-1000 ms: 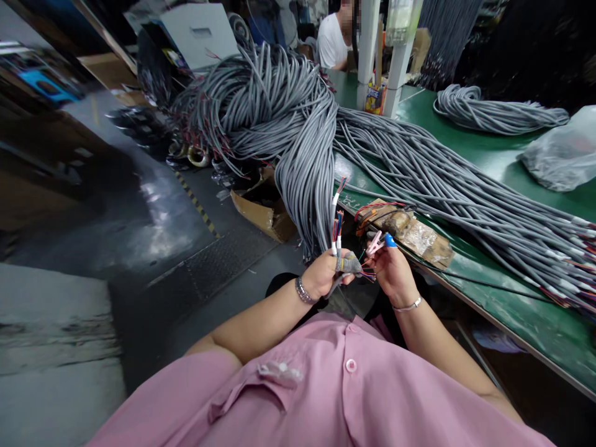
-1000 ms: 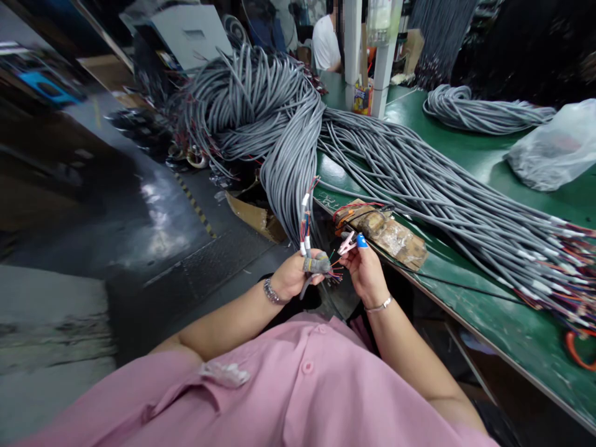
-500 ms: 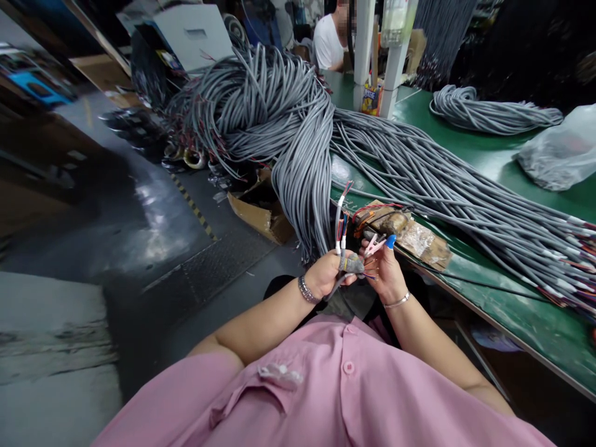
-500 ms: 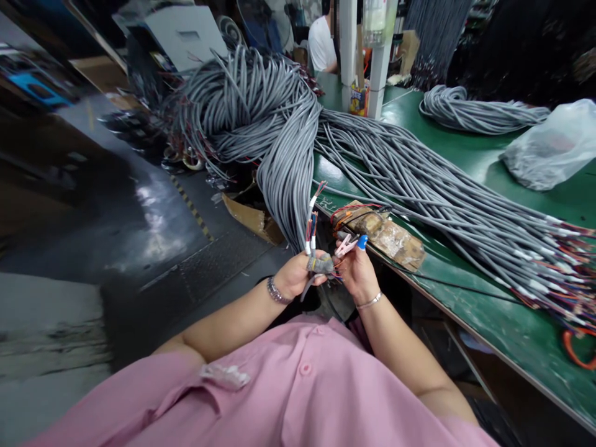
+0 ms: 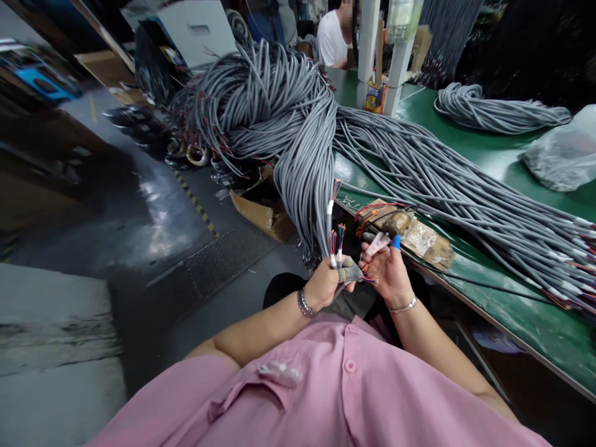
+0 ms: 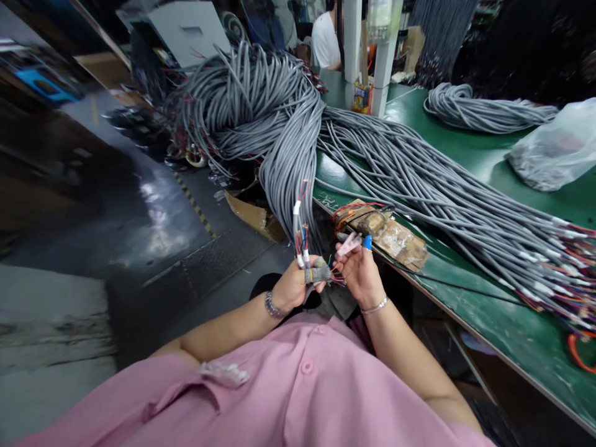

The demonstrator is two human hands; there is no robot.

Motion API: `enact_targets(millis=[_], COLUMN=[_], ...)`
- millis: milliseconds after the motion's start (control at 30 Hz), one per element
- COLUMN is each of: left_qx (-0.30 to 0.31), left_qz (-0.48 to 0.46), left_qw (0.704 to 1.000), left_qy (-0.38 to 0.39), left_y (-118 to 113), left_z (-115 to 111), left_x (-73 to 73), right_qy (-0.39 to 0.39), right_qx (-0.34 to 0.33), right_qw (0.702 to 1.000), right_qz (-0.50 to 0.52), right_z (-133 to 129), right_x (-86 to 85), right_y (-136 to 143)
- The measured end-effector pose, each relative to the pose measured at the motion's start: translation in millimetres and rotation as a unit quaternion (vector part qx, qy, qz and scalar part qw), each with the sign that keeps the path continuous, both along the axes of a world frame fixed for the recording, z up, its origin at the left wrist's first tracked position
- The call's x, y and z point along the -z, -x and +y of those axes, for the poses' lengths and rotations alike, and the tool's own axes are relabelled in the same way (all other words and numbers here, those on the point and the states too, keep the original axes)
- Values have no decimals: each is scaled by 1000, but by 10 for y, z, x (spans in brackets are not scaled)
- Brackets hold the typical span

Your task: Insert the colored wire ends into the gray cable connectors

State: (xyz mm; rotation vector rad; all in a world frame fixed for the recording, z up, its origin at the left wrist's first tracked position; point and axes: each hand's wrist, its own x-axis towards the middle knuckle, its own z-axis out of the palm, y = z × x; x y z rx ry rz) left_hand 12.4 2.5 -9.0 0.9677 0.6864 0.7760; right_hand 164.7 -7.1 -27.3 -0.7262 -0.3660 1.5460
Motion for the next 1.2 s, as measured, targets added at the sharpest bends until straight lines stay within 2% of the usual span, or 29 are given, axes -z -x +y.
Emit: enact_targets(millis=[133, 300, 500, 700, 900, 1200], left_qx=[-67, -111, -120, -132, -127, -125], left_qz=[18, 30, 10, 4, 21, 29], left_qw=[997, 992, 992, 991, 991, 991], left_qy=[-36, -45, -43, -33, -31, -24], left_y=[-5, -31, -77, -138, -163, -203], left_z=[-117, -138, -120, -99, -86, -70], left_x=[-27, -52, -53, -61, -60, -21], right_qy=[3, -5, -5, -4, -27, -3], right_qx=[9, 18, 23, 32, 44, 38], right_qw=[1000, 1000, 1000, 997, 998, 999], right_qz=[-8, -14, 9, 65, 29, 4], right_z=[-29, -47, -45, -38, 10, 31], right_x=[-4, -15, -68, 24, 70, 35], right_y=[-17, -11, -12, -12, -5, -26])
